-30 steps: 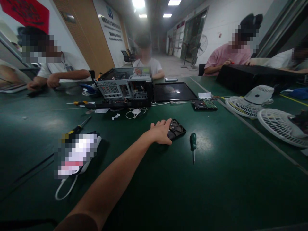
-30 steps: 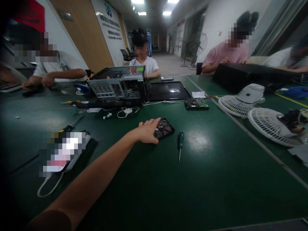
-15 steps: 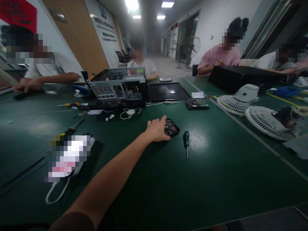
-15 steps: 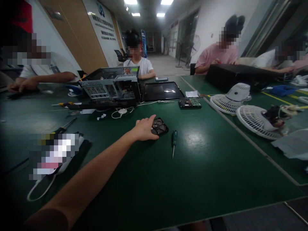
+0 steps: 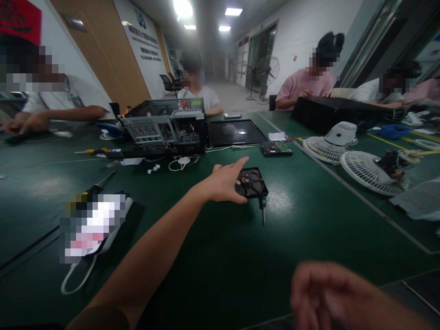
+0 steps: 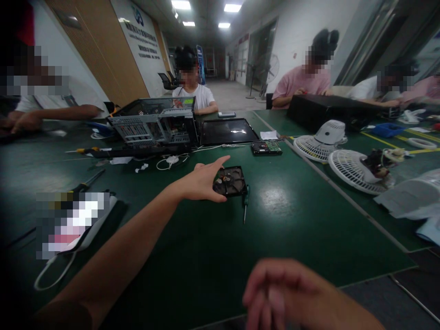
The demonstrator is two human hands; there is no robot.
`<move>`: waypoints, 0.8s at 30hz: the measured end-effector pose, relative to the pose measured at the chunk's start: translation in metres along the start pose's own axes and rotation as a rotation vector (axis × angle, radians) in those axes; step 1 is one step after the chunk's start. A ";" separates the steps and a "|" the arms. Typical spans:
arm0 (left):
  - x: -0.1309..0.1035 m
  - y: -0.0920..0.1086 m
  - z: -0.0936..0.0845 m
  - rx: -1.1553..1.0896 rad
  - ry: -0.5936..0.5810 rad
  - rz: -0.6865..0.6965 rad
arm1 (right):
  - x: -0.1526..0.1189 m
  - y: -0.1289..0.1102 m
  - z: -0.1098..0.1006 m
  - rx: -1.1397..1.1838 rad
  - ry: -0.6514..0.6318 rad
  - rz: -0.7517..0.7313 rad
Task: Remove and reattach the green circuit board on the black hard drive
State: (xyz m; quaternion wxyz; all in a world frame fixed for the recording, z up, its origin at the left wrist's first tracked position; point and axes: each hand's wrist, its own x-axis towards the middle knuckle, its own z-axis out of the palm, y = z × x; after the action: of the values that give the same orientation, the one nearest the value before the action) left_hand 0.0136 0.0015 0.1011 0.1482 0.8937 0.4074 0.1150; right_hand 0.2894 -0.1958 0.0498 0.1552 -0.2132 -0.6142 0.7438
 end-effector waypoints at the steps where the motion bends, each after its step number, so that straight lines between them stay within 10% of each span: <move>1: -0.001 0.005 -0.002 -0.011 0.011 0.025 | 0.003 -0.016 -0.016 0.149 0.268 0.005; 4: -0.005 0.021 -0.007 -0.038 -0.017 0.087 | 0.022 -0.049 -0.059 0.398 0.647 0.018; 13: -0.015 0.040 -0.013 -0.033 -0.056 0.285 | 0.056 -0.054 -0.091 0.666 0.309 0.172; 24: -0.021 0.052 -0.002 0.037 -0.116 0.392 | 0.069 -0.037 -0.079 0.770 0.263 0.232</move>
State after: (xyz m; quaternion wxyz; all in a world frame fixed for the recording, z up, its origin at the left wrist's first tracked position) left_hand 0.0350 -0.0466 0.1199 0.1300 0.9636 0.2186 0.0826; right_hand 0.2689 -0.0872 0.0651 0.2158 -0.3005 -0.2383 0.8980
